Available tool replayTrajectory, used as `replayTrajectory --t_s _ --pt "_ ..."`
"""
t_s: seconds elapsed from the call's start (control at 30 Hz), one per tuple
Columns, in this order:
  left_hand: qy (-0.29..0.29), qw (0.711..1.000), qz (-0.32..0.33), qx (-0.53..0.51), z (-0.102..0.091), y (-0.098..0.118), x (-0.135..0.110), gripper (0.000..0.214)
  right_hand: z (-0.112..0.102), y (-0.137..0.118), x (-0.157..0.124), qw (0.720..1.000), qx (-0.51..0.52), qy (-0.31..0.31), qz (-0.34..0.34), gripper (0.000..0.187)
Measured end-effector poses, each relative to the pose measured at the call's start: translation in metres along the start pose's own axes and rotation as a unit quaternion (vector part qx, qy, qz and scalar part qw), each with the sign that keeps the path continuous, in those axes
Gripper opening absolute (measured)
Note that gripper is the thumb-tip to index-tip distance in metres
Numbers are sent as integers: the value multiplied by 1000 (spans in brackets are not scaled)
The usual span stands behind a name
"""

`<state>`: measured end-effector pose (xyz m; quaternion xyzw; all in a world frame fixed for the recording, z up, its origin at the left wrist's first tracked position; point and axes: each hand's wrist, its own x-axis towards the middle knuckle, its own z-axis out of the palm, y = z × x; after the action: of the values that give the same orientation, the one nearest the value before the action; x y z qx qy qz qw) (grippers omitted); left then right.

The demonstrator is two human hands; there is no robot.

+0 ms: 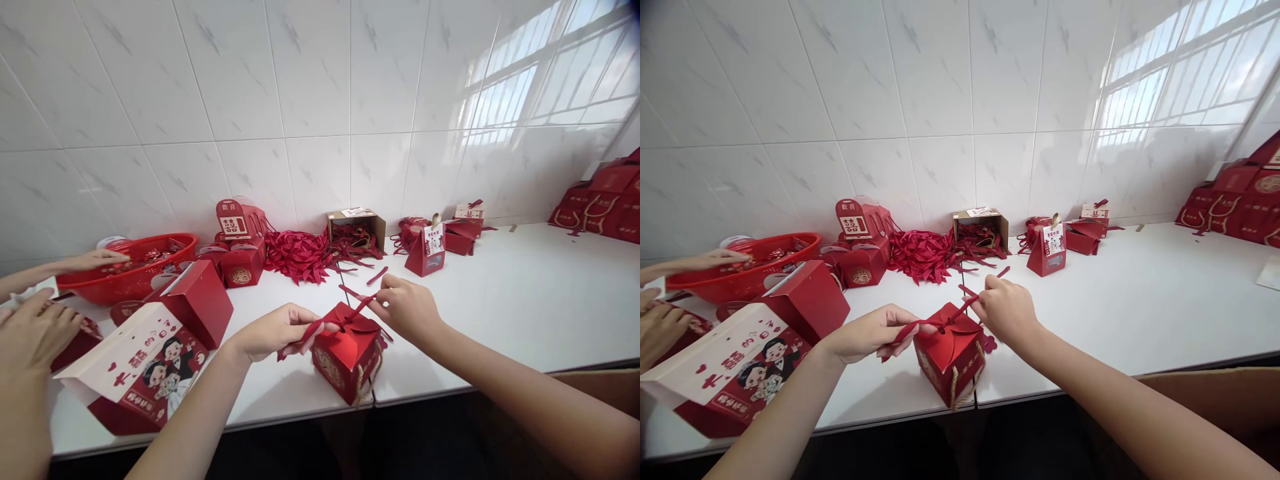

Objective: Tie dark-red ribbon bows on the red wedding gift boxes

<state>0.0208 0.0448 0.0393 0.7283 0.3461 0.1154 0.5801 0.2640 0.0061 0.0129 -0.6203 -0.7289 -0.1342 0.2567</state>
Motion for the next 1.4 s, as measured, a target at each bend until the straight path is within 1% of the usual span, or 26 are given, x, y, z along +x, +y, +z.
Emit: replayTrajectory --t_s 0.07,0.1,0.17,0.23,0.27,0.37,0.43,0.47,0.53,0.6,0.7,0.8,0.87,0.97,1.07,1.2,1.27,1.33,1.4 --pt "57 998 6 -23 13 0 2 38 5 -1 2 995 94 38 -12 34" --pt "99 995 18 -25 20 0 4 37 7 -2 2 986 159 50 -20 32" --pt "193 979 61 1 32 -2 9 33 7 -7 2 958 279 54 -31 31" --pt "268 956 112 39 42 -4 15 28 6 -15 1 934 355 33 -30 33" --pt "294 945 132 59 47 -6 18 27 5 -19 1 926 378 15 -24 33" --pt "350 912 167 135 57 -11 25 25 3 -31 2 904 424 -38 26 29" --pt "370 891 184 189 62 -15 27 27 4 -36 3 892 442 -65 67 23" --pt "371 885 189 208 63 -17 26 29 4 -36 4 888 446 -76 85 21" --pt "356 885 197 226 64 -22 25 33 6 -35 6 877 455 -104 110 16" --pt "333 888 215 235 61 -27 25 32 6 -31 9 858 474 -153 126 12" --pt "286 885 274 245 51 -34 27 31 5 -23 14 828 483 -253 134 7" --pt "239 877 336 248 38 -36 32 30 3 -16 22 820 463 -312 122 9" --pt "222 880 340 245 30 -35 36 26 3 -14 27 816 456 -338 107 9" --pt "207 905 305 212 25 -32 40 19 3 -13 32 812 443 -369 88 7" --pt "209 922 266 189 23 -27 38 15 1 -12 34 825 419 -369 86 8" --pt "226 921 210 237 12 -19 27 10 -7 -4 31 856 359 -358 103 7" --pt "227 926 174 244 5 -15 21 8 -12 0 28 866 335 -355 105 7" --pt "205 947 150 199 0 -11 19 6 -14 1 24 882 319 -336 83 8" --pt "154 970 141 122 -1 -9 20 8 -13 -1 20 909 297 -289 42 11"
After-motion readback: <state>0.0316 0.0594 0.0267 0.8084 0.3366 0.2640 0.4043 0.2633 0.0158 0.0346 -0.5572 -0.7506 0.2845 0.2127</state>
